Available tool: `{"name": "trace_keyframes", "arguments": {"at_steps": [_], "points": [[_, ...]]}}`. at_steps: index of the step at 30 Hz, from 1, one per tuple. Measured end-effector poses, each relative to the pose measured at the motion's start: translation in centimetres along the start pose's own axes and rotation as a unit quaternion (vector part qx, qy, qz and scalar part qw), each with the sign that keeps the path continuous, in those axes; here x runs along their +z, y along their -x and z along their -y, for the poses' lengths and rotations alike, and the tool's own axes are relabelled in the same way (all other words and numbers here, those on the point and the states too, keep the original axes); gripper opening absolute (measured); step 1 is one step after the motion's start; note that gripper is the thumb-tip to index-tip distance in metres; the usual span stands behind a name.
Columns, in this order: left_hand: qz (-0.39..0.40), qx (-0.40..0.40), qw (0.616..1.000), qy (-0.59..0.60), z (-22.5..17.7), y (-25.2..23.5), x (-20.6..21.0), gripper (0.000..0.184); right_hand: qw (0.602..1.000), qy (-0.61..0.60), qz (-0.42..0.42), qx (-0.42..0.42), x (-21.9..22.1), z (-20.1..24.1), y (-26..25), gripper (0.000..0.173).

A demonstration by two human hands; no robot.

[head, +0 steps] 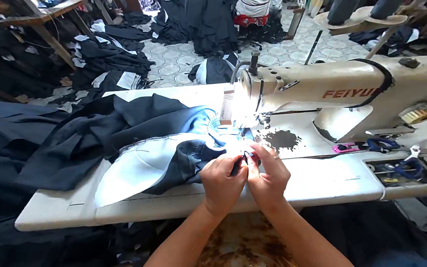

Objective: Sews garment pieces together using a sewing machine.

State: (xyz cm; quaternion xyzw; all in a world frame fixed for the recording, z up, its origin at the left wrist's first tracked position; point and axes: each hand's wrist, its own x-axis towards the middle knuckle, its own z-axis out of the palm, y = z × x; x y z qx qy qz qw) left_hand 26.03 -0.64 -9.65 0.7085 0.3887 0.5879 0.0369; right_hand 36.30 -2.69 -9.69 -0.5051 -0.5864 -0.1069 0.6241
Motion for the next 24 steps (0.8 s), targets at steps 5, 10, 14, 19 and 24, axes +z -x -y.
{"name": "trace_keyframes", "arguments": {"at_steps": [5, 10, 14, 19, 24], "points": [[-0.016, 0.003, 0.999, 0.027, 0.3, 0.2, 0.0, 0.010, 0.999, -0.032, -0.011, 0.011, -0.2, -0.1, 0.9, 0.023], [-0.017, 0.007, 0.999, 0.034, 0.4, 0.2, 0.1, 0.010, 0.999, -0.033, 0.001, 0.005, -0.4, 0.3, 1.3, 0.022], [-0.017, 0.009, 0.999, 0.047, 0.4, 0.2, 0.0, 0.010, 1.000, -0.031, 0.000, -0.002, -0.7, 0.5, 1.3, 0.020], [-0.014, 0.012, 0.999, 0.042, 0.4, 0.2, 0.0, 0.010, 0.999, -0.038, 0.009, -0.009, -0.8, 0.6, 1.4, 0.021], [-0.016, 0.021, 0.999, 0.041, 0.3, 0.2, -0.2, 0.010, 0.999, -0.032, 0.014, -0.031, -0.8, 0.5, 1.5, 0.022]]}}
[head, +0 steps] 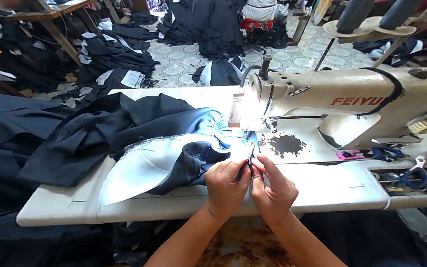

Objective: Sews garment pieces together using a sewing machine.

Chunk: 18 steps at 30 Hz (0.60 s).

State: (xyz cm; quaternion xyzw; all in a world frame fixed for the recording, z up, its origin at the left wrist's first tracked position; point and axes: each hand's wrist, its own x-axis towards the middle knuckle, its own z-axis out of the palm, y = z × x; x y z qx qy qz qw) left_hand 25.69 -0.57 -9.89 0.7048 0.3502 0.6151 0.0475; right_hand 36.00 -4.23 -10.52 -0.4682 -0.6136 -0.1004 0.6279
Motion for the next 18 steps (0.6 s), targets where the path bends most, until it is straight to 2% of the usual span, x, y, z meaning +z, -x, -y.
{"name": "trace_keyframes", "arguments": {"at_steps": [8, 11, 14, 18], "points": [[0.024, 0.047, 0.996, 0.078, 0.6, -0.6, -1.0, 0.020, 0.998, -0.029, 0.039, -0.042, -0.8, 0.7, 0.4, 0.040], [0.002, 0.080, 0.994, 0.078, 0.8, -1.3, -0.9, 0.013, 0.998, -0.021, 0.029, -0.058, -0.9, 0.8, -0.2, 0.032], [0.005, 0.149, 0.982, 0.115, 1.0, -2.4, -1.5, 0.009, 0.995, 0.004, 0.013, -0.096, -1.6, 0.6, -2.4, 0.025], [0.035, 0.247, 0.955, 0.158, 0.9, -4.2, -3.0, 0.008, 0.980, -0.002, 0.062, -0.189, -3.4, 0.5, -5.9, 0.012]]}}
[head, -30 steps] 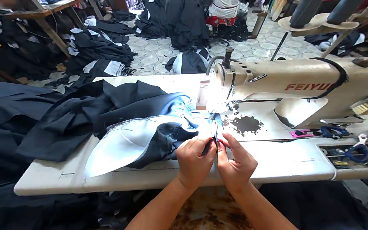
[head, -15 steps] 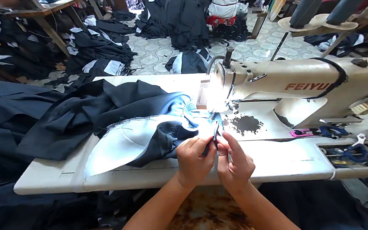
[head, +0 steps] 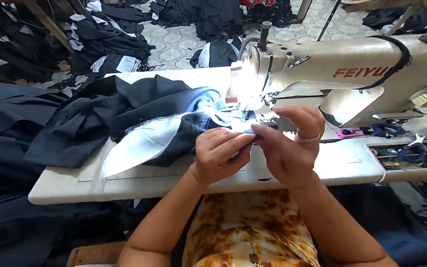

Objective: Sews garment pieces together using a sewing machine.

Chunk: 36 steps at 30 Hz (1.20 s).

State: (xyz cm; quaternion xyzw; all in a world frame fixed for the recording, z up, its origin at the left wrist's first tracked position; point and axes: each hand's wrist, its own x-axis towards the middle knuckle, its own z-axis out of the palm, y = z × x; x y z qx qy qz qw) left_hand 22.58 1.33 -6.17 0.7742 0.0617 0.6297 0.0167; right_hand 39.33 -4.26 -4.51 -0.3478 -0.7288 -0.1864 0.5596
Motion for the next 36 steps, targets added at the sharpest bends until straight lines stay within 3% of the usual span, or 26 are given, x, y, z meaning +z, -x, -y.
{"name": "trace_keyframes", "arguments": {"at_steps": [4, 9, 11, 14, 17, 20, 24, 36], "points": [[0.036, 0.052, 0.998, 0.020, -0.1, 0.1, -0.6, 0.009, 0.997, -0.043, 0.042, -0.058, -1.3, -0.6, 0.4, 0.009], [0.098, 0.053, 0.993, 0.041, -2.5, 4.0, -0.6, 0.011, 0.997, -0.071, 0.033, -0.029, -2.0, 0.8, 6.9, 0.007], [0.148, 0.018, 0.985, 0.084, -3.7, 5.8, -0.6, 0.013, 0.997, -0.064, 0.041, -0.006, -2.3, 1.5, 10.0, 0.009], [0.336, -0.087, 0.925, 0.157, -4.1, 5.3, -1.8, 0.020, 0.996, -0.064, 0.061, 0.024, -2.2, 2.3, 14.6, 0.010], [0.430, -0.169, 0.881, 0.097, -3.3, 2.5, -2.3, 0.022, 0.995, -0.065, 0.063, 0.031, -1.6, 2.7, 17.5, 0.011], [0.433, -0.199, 0.879, -0.021, -1.2, 1.8, -0.8, 0.029, 0.997, -0.055, 0.056, 0.028, -1.3, 2.9, 18.2, 0.012], [0.435, -0.198, 0.868, -0.134, -0.2, 4.4, 1.0, 0.034, 0.998, -0.035, 0.044, 0.018, -1.1, 3.0, 18.6, 0.009], [0.355, -0.306, 0.883, -0.022, -1.9, 7.4, 0.5, 0.036, 0.998, -0.039, 0.030, -0.027, -1.6, 3.1, 17.2, 0.009]]}}
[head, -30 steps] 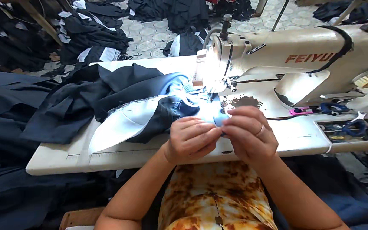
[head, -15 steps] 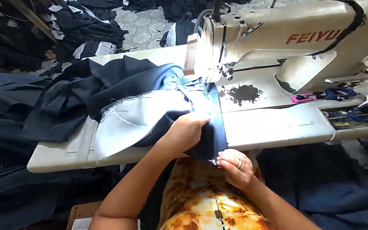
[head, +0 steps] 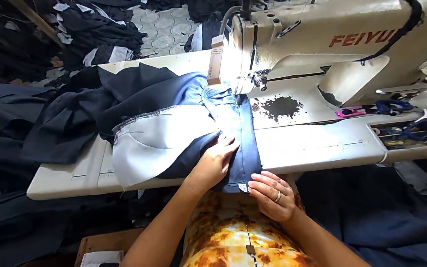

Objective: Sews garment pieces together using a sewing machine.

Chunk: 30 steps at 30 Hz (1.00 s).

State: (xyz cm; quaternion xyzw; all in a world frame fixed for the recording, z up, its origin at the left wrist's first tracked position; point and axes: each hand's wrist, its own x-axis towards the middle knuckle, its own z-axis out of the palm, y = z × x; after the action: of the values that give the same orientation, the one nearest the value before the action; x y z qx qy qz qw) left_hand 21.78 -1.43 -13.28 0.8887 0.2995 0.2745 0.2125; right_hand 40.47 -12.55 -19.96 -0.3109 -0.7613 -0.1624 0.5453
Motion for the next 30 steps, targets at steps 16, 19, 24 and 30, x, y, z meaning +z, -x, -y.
{"name": "trace_keyframes", "arguments": {"at_steps": [16, 19, 24, 30], "points": [[0.062, 0.017, 0.997, 0.041, -0.1, 0.5, -0.8, 0.030, 1.000, 0.002, 0.022, -0.003, -0.4, -0.3, 0.0, 0.010], [0.059, 0.013, 0.997, 0.053, -0.2, 0.6, -0.7, 0.031, 0.999, -0.003, 0.033, 0.007, -0.1, -0.2, 0.9, 0.009], [0.051, 0.002, 0.997, 0.061, -0.4, 0.6, -0.5, 0.033, 0.999, -0.013, 0.038, 0.032, -0.2, -0.1, 1.2, 0.010], [0.029, 0.016, 0.998, 0.048, 0.0, 0.4, -0.2, 0.037, 0.997, -0.028, 0.049, 0.056, 0.0, -0.4, 1.4, 0.011]]}}
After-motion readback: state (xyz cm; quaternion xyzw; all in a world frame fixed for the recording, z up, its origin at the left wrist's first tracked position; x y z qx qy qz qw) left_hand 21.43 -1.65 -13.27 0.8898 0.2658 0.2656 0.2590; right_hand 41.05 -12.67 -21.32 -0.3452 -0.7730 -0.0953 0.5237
